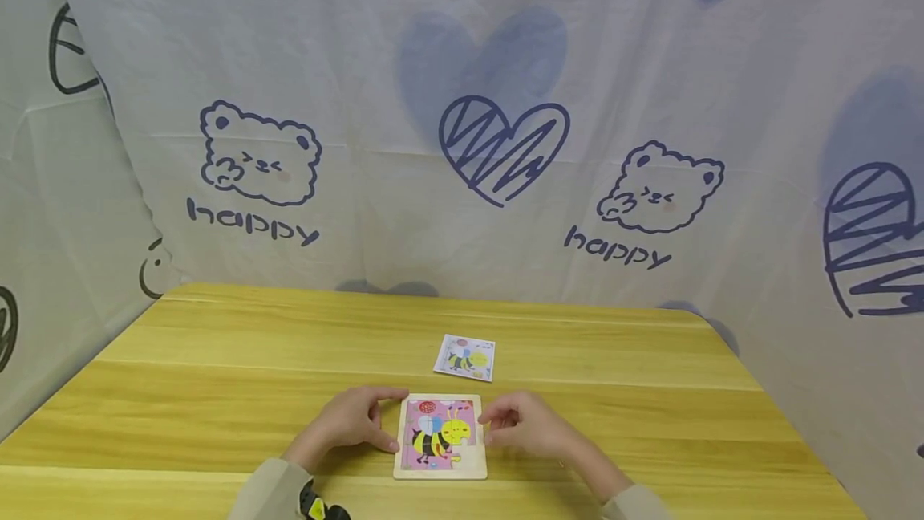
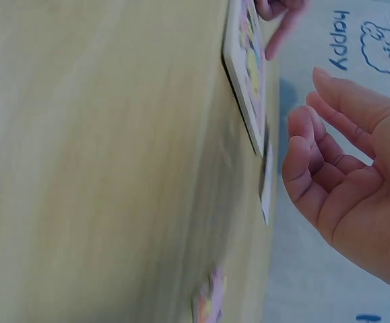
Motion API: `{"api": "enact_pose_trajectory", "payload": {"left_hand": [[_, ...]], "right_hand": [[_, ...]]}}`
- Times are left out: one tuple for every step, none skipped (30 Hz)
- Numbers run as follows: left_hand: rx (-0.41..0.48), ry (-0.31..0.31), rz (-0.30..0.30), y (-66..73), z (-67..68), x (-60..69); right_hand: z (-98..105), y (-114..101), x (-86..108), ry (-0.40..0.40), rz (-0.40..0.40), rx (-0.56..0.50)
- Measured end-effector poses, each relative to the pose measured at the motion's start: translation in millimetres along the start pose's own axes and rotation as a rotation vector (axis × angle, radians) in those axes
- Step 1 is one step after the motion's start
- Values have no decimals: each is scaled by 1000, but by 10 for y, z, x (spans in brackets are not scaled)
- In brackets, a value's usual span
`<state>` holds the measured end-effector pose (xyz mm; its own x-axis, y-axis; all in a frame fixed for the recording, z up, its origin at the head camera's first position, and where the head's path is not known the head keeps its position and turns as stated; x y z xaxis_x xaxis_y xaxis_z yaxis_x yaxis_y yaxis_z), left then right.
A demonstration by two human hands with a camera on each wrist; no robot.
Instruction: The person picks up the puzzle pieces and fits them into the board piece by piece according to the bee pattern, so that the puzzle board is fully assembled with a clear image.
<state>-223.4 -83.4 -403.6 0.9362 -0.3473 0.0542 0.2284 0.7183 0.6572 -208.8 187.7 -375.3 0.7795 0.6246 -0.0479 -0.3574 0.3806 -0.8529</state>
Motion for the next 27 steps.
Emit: {"api": "enact_pose_trajectory", "payload": {"left_hand": [[1,-1,1,2,2,2],[1,-1,1,4,3,3],[0,-1,1,7,4,5],[-2,-1,0,9,4,7],[-4,-1,-1,14,4,11],[-5,0,-2,16,3,13],[-8,2,-4,18,2,15],[-9,4,-7,20,2,17],[-10,5,-8,22,2,19],[-10,6,-10,23,2,20],[-8,7,-12,23,3,21],[-7,8,-13,23,3,21],[-5,8,-14,22,4,21],[-4,9,-15,22,4,20],[-5,9,-16,20,4,19],[-7,10,-17,18,3,17],[-10,10,-18,15,1,14],[-12,9,-18,12,-2,11],[-14,8,-18,10,-4,8],[-16,7,-18,8,-6,5],[-17,6,-19,6,-6,3],[-17,5,-19,6,-7,2],[-16,4,-18,5,-8,1],[-13,3,-17,7,-7,2],[-12,3,-17,8,-6,2],[-12,3,-17,8,-7,3],[-13,3,-18,10,-6,4]], "right_hand": [[30,3,20,3,2,-6],[59,7,41,8,7,-7],[89,10,61,11,16,-10],[118,15,81,15,18,-14],[147,19,104,16,22,-21],[175,28,125,17,28,-25],[201,35,145,18,35,-25],[226,45,165,18,36,-28],[249,57,185,15,39,-33],[271,72,204,14,41,-35],[291,87,224,13,44,-35],[311,105,241,12,47,-38],[331,124,260,10,50,-40],[349,145,280,9,49,-43],[368,165,303,9,52,-45],[386,187,324,9,54,-47],[403,207,346,11,58,-41],[421,230,368,13,64,-38],[437,250,389,16,64,-30],[453,266,411,19,69,-20],[467,282,431,19,73,-14],[480,300,447,16,75,-13],[492,317,464,15,72,-13],[502,334,480,9,63,-24],[511,351,495,3,55,-34],[523,369,509,-4,51,-44],[531,389,522,-12,47,-58]]}}
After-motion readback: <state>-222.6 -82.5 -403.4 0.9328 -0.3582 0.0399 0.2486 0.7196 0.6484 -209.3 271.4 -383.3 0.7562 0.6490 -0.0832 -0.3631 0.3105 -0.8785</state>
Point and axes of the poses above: each hand's wrist, its own x-axis away from the middle knuckle, its own z-axis out of the back of the hand, y = z × x, the point moved 1 cm from there along -x, towards the middle knuckle, and after that the axes turned 2 degrees about z, right-handed, at the moved point
